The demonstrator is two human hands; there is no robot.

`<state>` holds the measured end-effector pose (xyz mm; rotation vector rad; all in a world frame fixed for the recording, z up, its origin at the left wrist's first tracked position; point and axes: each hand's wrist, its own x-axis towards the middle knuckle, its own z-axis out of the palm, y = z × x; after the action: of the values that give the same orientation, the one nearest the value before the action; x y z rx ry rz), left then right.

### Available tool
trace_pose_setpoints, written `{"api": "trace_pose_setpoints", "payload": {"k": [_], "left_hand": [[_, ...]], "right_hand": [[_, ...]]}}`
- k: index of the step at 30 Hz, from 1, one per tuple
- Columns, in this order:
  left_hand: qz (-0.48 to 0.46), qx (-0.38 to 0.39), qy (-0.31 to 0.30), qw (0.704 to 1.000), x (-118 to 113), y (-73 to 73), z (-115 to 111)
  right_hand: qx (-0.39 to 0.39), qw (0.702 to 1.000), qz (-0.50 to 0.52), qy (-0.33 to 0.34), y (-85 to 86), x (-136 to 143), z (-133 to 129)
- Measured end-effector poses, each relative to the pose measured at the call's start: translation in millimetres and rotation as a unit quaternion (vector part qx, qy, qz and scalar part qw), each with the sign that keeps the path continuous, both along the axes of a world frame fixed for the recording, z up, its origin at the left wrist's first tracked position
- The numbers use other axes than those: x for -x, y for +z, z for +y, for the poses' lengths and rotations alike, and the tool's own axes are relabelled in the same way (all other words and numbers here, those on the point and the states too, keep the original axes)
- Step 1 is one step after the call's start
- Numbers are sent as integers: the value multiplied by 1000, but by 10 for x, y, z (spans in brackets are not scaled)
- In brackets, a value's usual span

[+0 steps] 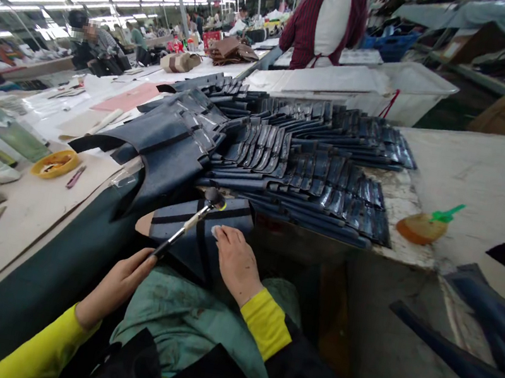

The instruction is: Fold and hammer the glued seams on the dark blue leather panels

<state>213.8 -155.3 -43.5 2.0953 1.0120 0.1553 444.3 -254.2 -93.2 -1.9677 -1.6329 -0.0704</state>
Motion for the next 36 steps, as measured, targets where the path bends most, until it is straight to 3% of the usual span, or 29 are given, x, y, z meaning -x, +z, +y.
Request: {"api": "trace_pose_setpoints", "payload": {"k": [5, 9, 15, 18, 22, 25, 28, 32, 36], "left_hand": [[32, 23, 8, 999, 301, 59, 21], [-5, 3, 37, 999, 402, 104, 16], [-1, 16, 81, 997, 450, -132, 100], [-27, 22, 120, 992, 523, -171, 166], [-19, -59, 185, 981, 744, -53, 297], [61, -146, 224, 962, 1021, 110, 478], [161, -222, 272, 922, 1358, 298, 696], [255, -246, 322, 878, 1799, 488, 966], [311, -250, 338, 852, 2090, 511, 1194]], "right_hand": [[-6, 1000, 1, 0, -27, 3, 14], [-5, 1000, -3, -6, -39, 10, 15], [0, 1000, -14, 2, -18, 3, 6], [12, 1000, -25, 16, 19, -40, 28], [9, 1000, -24, 16, 101, -79, 159], [7, 998, -28, 52, 159, -43, 345], [-6, 995, -50, 92, 182, 33, 536], [6, 989, -106, 103, 179, 107, 681], [34, 984, -145, 100, 208, 126, 715]]}}
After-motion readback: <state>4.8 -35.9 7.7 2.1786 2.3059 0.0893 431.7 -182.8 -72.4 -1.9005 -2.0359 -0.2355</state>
